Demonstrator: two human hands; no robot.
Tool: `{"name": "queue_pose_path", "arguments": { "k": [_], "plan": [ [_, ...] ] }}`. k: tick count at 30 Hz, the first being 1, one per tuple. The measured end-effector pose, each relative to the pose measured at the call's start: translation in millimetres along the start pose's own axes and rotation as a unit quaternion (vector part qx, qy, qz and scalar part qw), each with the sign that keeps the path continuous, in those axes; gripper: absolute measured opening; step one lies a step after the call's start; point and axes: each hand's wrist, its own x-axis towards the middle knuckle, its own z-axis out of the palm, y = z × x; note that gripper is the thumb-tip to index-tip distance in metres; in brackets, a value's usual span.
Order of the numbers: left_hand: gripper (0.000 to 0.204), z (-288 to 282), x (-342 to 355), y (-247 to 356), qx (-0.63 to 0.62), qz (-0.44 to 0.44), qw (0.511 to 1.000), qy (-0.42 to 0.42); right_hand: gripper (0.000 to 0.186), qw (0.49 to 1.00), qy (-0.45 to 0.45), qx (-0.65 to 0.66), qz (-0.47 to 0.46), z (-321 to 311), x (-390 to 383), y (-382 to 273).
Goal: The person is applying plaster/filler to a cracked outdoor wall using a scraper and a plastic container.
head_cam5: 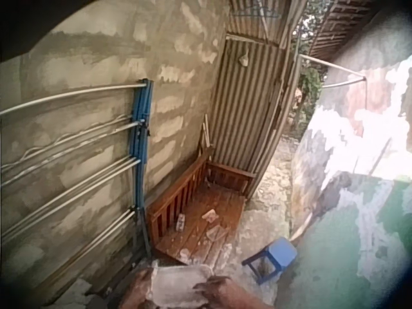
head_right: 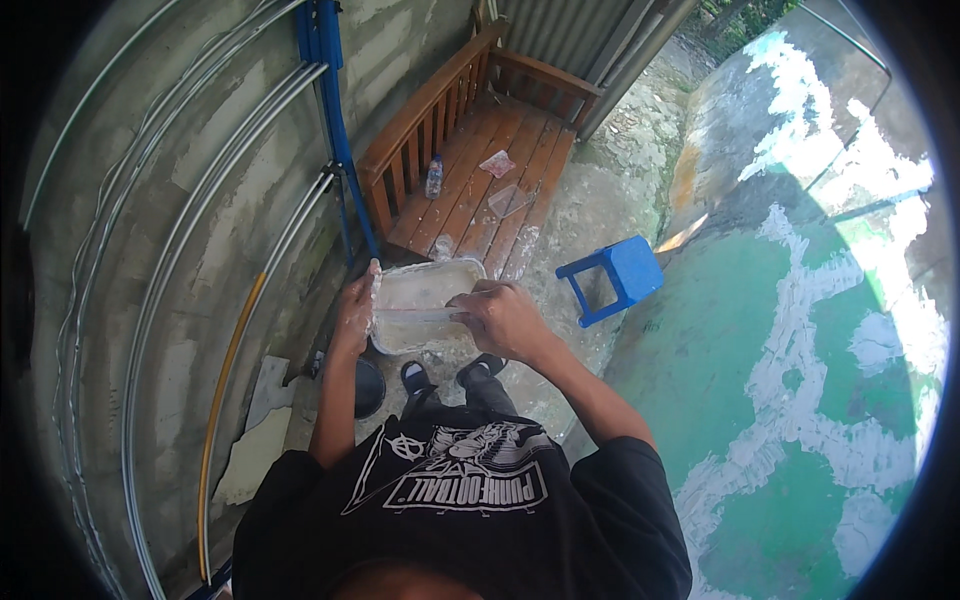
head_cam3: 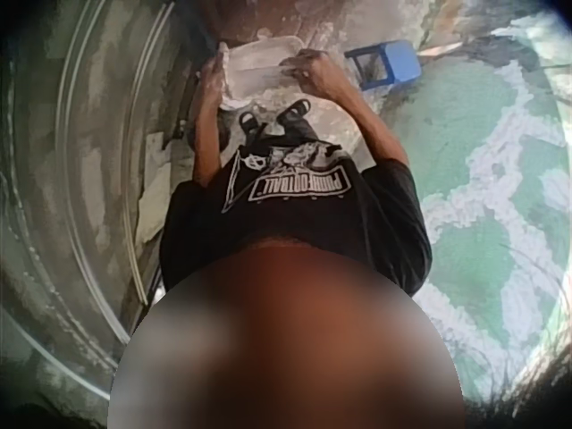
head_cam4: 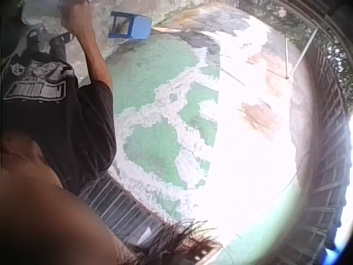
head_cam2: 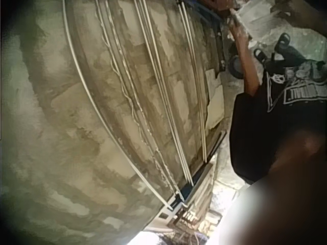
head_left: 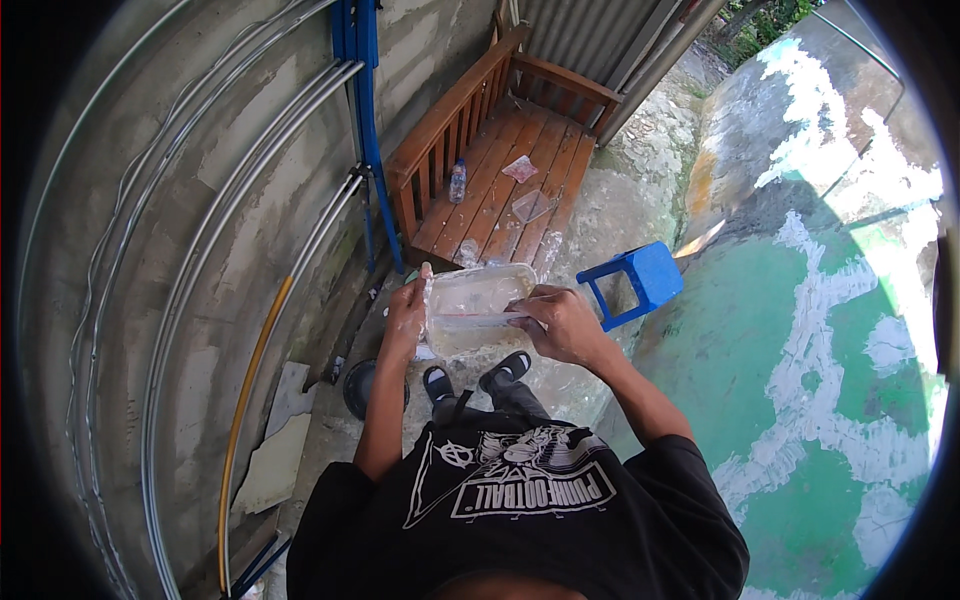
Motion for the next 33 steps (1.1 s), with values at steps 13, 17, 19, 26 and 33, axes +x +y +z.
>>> {"name": "queue_pose_path", "arguments": {
  "k": [13, 17, 19, 26, 33],
  "plan": [
    [0.051, -4.8, 0.0, -7.4, -0.042, 0.012, 0.999, 0.023, 0.021, 0.994, 0.060, -0.063, -0.065, 28.9, -1.1, 0.4],
    [0.050, -11.3, 3.8, -11.1, -0.002, 0.011, 0.999, 0.039, 0.021, 0.999, 0.025, 0.002, -0.032, 20.7, -3.2, -1.4],
    [0.049, -10.1, 3.5, -9.2, 0.027, 0.014, 0.999, 0.027, 0.021, 0.999, 0.041, 0.009, -0.025, 4.2, -3.2, -7.5],
    [0.048, -2.9, 0.1, -3.4, -0.023, 0.004, 1.000, 0.010, 0.020, 0.999, -0.028, -0.018, -0.031, 2.3, -3.1, -6.1],
    [0.046, 1.6, -9.2, 4.8, -0.033, 0.005, 0.999, -0.011, 0.017, 1.000, 0.031, 0.007, 0.001, 4.1, 5.5, 2.9]
  ]
}}
